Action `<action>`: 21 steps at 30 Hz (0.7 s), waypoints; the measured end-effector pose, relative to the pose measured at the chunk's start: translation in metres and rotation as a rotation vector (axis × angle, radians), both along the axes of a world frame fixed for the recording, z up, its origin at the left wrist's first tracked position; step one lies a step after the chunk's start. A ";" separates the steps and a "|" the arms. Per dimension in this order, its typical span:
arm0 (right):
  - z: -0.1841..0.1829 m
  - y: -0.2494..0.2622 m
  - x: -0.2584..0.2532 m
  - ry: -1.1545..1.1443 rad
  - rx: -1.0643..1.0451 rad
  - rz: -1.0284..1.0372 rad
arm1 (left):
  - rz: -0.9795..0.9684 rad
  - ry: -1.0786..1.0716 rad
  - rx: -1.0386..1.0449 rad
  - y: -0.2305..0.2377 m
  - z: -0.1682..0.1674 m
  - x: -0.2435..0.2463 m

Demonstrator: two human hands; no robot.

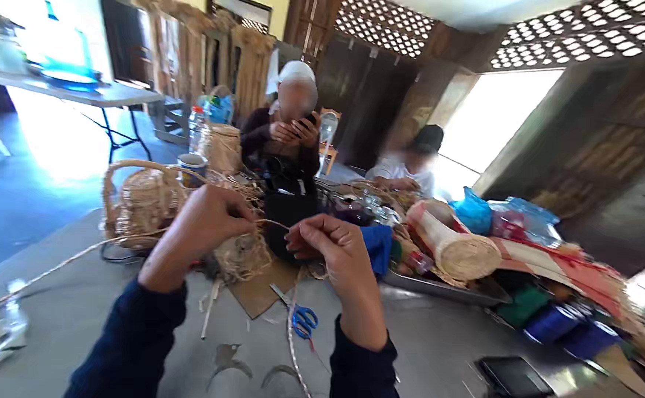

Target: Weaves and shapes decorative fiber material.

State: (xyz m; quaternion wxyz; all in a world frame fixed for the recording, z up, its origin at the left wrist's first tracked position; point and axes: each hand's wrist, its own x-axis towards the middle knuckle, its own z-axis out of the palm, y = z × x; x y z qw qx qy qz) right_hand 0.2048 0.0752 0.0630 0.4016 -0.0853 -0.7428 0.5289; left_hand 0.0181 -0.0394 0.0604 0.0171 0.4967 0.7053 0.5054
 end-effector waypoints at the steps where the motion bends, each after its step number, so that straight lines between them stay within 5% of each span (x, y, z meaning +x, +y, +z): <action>1: 0.000 -0.002 -0.003 -0.110 0.036 -0.002 | -0.037 -0.045 0.008 -0.002 0.002 0.001; 6: -0.006 -0.004 -0.019 -0.302 0.193 -0.111 | -0.169 -0.182 0.045 -0.003 0.008 0.004; 21: -0.018 -0.020 -0.035 0.026 0.122 -0.277 | -0.011 0.049 0.157 0.005 0.008 0.037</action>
